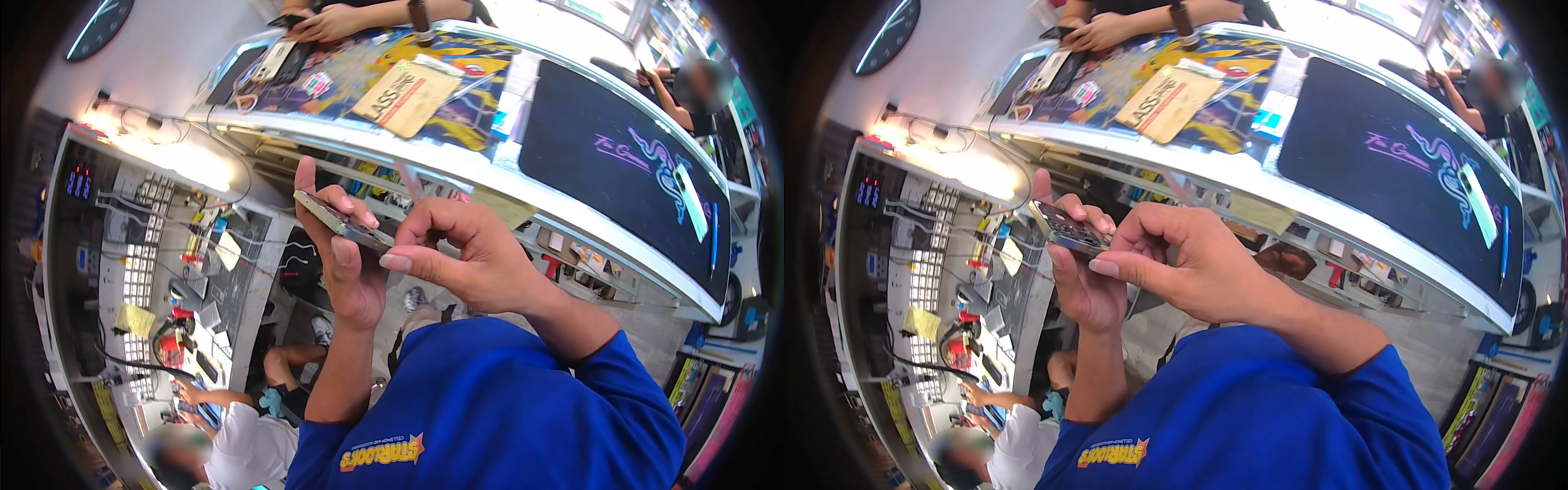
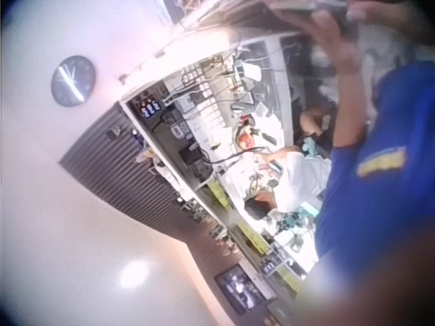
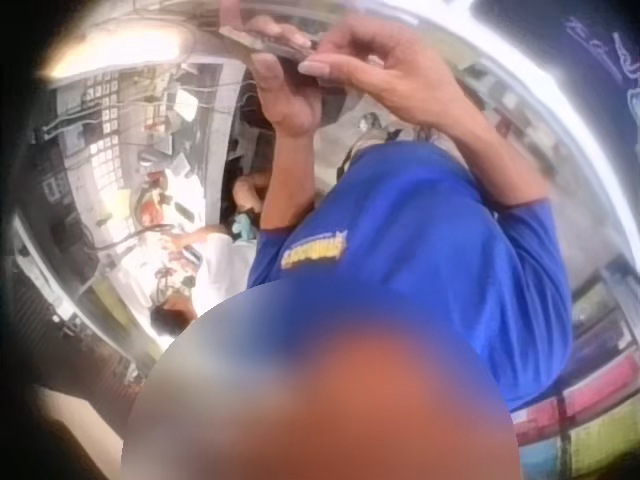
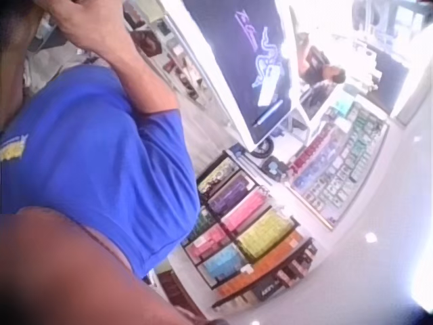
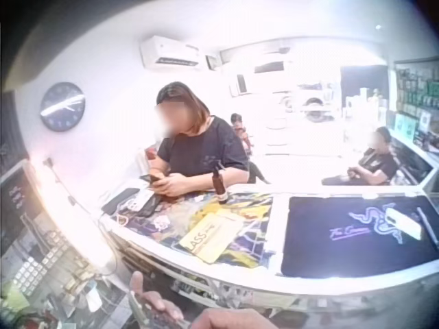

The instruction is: The person holds a disassembled smartphone and repeatedly opens and closes the back cover while inspecting the internal battery and connectors. They use a metal prying tool to work on the upper edge of the device, then continue to manipulate the back cover and internal components.

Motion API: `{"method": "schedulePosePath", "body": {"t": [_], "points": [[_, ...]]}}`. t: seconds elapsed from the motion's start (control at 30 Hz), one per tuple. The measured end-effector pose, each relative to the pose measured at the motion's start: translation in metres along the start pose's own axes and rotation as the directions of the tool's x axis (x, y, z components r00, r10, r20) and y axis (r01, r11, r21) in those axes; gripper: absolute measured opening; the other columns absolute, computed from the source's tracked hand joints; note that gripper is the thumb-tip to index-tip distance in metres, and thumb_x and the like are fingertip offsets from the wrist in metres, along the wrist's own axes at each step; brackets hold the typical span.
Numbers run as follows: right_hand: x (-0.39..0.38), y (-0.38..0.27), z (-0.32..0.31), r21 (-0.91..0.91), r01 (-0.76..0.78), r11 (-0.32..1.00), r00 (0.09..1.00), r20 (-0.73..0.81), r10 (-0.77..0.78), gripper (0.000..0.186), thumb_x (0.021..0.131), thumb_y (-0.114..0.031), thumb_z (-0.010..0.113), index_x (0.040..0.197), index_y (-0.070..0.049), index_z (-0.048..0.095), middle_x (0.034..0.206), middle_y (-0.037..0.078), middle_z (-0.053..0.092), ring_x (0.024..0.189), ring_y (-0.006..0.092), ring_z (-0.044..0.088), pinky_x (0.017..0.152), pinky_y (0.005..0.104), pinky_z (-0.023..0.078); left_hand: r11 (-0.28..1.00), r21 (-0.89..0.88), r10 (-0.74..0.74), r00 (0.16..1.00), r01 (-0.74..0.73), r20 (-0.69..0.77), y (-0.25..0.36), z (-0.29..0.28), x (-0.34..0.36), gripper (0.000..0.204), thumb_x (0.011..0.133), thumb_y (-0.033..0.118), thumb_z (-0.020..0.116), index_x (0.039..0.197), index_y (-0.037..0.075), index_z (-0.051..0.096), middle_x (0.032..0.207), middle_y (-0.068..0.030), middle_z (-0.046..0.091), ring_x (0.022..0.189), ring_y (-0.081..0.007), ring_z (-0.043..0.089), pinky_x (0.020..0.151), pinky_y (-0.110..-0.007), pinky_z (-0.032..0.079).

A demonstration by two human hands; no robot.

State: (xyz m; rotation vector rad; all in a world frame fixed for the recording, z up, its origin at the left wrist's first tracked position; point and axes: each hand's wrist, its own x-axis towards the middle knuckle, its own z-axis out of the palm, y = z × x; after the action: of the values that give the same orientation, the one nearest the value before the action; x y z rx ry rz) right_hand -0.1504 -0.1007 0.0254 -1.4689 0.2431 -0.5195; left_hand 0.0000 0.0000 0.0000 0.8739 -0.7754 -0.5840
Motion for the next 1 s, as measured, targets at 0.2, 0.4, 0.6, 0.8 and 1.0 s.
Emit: {"method": "schedulePosePath", "body": {"t": [0.2,0.4,0.6,0.8,1.0], "points": [[-0.03,-0.025,-0.048,-0.018,-0.008,1.0,0.99,-0.142,0.005,0.018,0.105,-0.018,0.085,0.102,-0.004,0.073,0.093,-0.002,0.07,0.083,0.0029,0.059,0.073,0.0237,0.049,0.996,-0.093,0.005,0.991,0.007,0.134,-0.027,0.058,0.011,0.117,0.1,0.049,0.083,0.18,0.006,0.007,0.124,-0.0001,0.046,0.109,-0.0122,0.053,0.104,-0.032,0.045],[-0.032,-0.037,-0.062,-0.055,-0.113,0.992,0.945,-0.313,0.091,0.024,0.104,-0.019,0.086,0.094,-0.004,0.07,0.084,-0.003,0.069,0.076,0.0016,0.057,0.065,0.0226,0.045,0.999,-0.036,0.029,0.973,-0.021,0.229,-0.044,0.076,0.035,0.117,0.101,0.052,0.081,0.179,0.005,0.008,0.123,0.0002,0.044,0.108,-0.0123,0.048,0.103,-0.031,0.042],[-0.027,-0.033,-0.07,0.01,-0.24,0.971,0.868,-0.445,0.219,0.034,0.104,-0.023,0.087,0.082,-0.006,0.066,0.076,-0.001,0.069,0.07,0.0021,0.057,0.063,0.0228,0.045,1.0,-0.031,0.011,0.951,-0.002,0.31,-0.054,0.089,0.061,0.116,0.101,0.059,0.079,0.178,0.005,0.01,0.123,0.0008,0.043,0.107,-0.0122,0.046,0.103,-0.031,0.041],[-0.028,-0.022,-0.079,0.023,-0.419,0.908,0.776,-0.51,0.371,0.043,0.104,-0.026,0.086,0.074,-0.008,0.061,0.071,0.0,0.068,0.069,0.0041,0.062,0.06,0.0241,0.046,0.985,-0.151,-0.022,0.932,0.082,0.363,-0.058,0.094,0.09,0.115,0.103,0.06,0.078,0.179,0.006,0.011,0.123,0.0009,0.045,0.108,-0.0115,0.05,0.105,-0.032,0.042],[-0.05,-0.012,-0.086,0.059,-0.259,0.964,0.727,-0.646,0.234,0.04,0.096,-0.031,0.095,0.095,-0.008,0.063,0.087,0.001,0.069,0.077,0.0058,0.062,0.065,0.024,0.045,0.922,-0.293,-0.093,0.877,0.254,0.471,-0.071,0.103,0.109,0.112,0.105,0.059,0.076,0.179,0.006,0.011,0.124,-0.0016,0.049,0.107,-0.0132,0.056,0.104,-0.032,0.046]]}}
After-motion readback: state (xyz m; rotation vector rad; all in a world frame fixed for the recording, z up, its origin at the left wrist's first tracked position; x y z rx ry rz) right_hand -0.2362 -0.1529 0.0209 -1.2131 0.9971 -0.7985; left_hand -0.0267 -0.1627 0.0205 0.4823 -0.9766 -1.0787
